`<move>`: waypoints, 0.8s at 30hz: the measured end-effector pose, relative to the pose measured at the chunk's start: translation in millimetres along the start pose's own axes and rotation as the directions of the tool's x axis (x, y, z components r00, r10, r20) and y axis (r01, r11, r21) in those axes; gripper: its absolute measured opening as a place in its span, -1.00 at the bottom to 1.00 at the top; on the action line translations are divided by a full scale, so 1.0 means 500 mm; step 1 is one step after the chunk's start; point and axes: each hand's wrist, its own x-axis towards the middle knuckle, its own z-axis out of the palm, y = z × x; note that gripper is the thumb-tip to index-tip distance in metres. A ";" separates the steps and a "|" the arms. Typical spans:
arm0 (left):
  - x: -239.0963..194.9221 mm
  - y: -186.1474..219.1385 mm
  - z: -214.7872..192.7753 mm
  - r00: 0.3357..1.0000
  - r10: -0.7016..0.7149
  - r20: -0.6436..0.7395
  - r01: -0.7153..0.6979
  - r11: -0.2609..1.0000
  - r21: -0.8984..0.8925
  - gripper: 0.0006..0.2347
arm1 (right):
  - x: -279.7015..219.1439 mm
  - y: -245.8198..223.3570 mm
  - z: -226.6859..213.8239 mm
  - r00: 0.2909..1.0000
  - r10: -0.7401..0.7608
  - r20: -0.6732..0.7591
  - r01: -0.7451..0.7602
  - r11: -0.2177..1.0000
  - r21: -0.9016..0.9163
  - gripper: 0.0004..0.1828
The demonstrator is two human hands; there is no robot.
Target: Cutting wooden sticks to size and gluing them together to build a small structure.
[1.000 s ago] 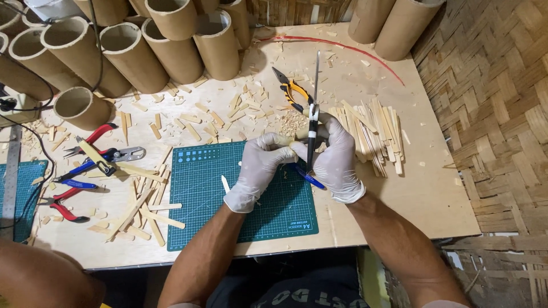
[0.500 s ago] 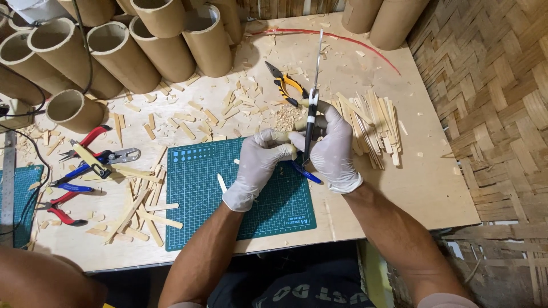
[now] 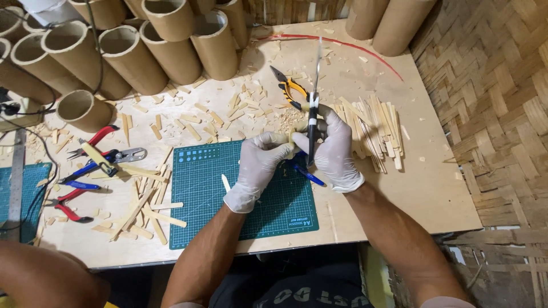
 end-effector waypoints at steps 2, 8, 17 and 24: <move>0.003 -0.018 -0.011 1.000 0.000 0.019 -0.002 0.997 0.077 -0.78 | 0.007 0.034 -0.007 0.997 -0.021 0.077 0.022 1.000 -0.010 -0.30; -0.052 0.027 -0.085 0.998 0.011 -0.057 0.020 0.859 0.511 -0.84 | -0.029 0.049 0.030 0.970 0.005 0.242 0.004 0.999 -0.040 -0.33; -0.069 -0.029 -0.121 0.995 0.015 -0.100 0.048 0.799 0.599 -0.84 | -0.044 0.070 0.051 0.932 0.063 0.356 0.006 0.982 -0.190 -0.42; -0.083 -0.020 -0.110 0.995 0.056 -0.078 -0.005 0.842 0.539 -0.81 | -0.041 0.059 0.051 0.928 0.118 0.355 -0.053 0.981 -0.187 -0.42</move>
